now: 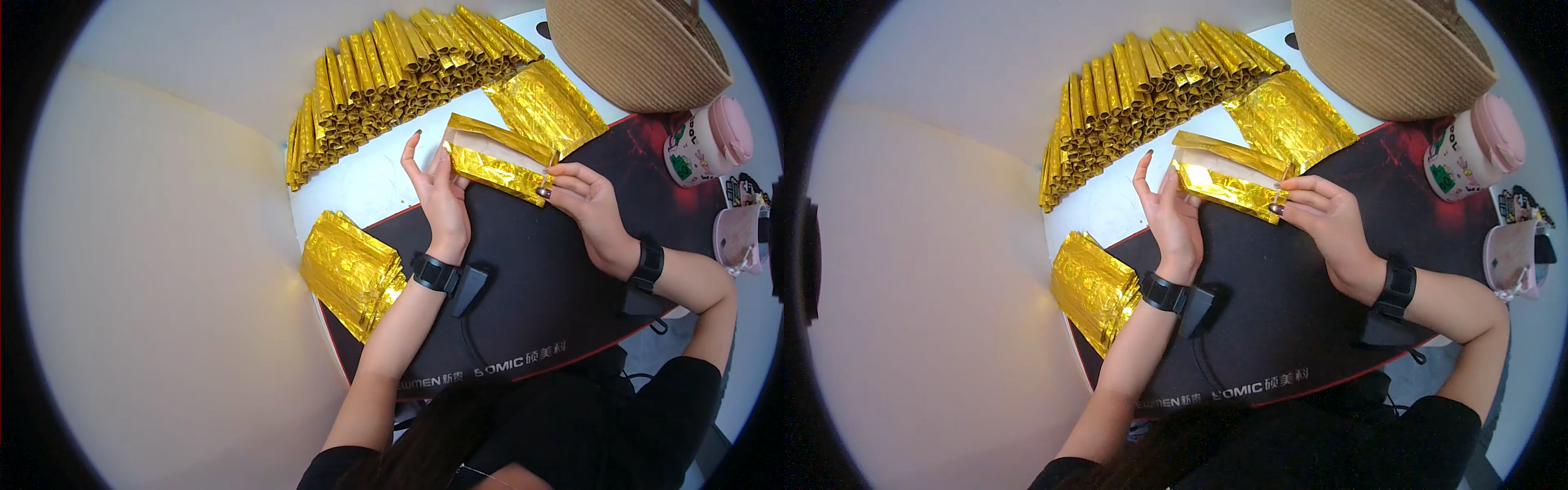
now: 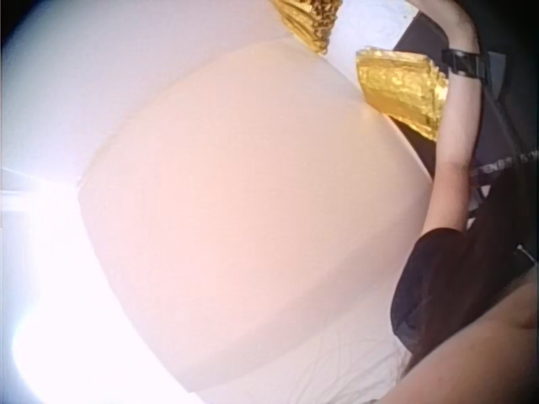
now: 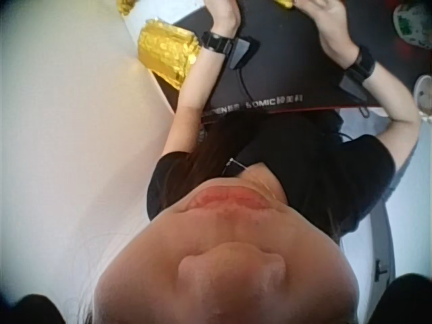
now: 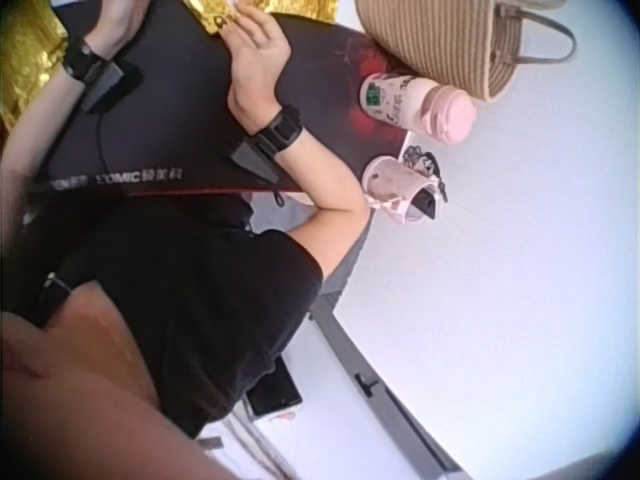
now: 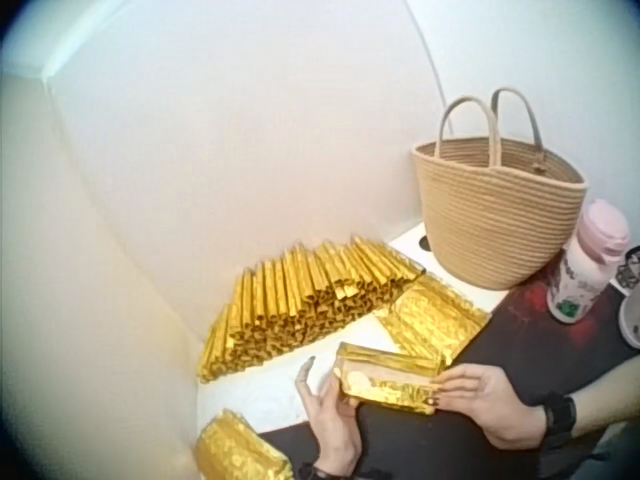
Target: Wrapping gold foil around small cylindrical objects for packaging.
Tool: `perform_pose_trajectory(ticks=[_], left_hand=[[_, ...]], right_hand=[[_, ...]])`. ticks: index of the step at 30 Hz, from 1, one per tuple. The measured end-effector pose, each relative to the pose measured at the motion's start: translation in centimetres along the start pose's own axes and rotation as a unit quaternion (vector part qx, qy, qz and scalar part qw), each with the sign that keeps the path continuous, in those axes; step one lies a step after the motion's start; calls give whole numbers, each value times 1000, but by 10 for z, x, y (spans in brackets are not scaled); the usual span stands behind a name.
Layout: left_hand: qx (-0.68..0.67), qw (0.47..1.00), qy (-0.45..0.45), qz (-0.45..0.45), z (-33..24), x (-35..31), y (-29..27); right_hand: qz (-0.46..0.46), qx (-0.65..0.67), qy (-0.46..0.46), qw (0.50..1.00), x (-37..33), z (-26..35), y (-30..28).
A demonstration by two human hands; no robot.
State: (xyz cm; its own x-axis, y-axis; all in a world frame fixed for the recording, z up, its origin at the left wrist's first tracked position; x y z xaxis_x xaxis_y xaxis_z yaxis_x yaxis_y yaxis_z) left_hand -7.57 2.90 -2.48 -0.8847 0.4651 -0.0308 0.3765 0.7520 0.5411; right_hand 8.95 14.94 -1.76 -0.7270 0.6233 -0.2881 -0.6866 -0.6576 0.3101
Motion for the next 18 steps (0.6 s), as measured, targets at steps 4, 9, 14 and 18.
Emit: perform_pose_trajectory(ticks=[4, 9, 14, 18], left_hand=[[77, 997, 7, 2, 1, -1, 2], [195, 980, 13, 24, 3, 3, -4], [130, 989, 34, 56, -1, -1, 12], [200, 980, 17, 11, -6, -2, 7]], right_hand=[[-11, 2, 3, 1000, -2, 3, 2], [-3, -8, -15, 1000, 4, 3, 3], [8, -18, -27, 999, 3, 5, 1], [15, -15, -26, 999, 2, 3, 2]])
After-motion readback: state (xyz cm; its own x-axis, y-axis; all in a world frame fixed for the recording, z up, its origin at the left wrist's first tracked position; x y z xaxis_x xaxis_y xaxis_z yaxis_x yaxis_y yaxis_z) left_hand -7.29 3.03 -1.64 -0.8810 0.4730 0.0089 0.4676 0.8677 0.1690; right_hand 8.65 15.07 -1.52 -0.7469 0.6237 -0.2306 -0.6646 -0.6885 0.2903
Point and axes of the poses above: each hand's wrist, its own x-axis towards the middle knuckle, its own y-axis out of the palm, z = x × y, the point moved 4 cm from there along x, towards the middle knuckle, and after that the axes turned 4 degrees about -z, right-handed, at the moved point
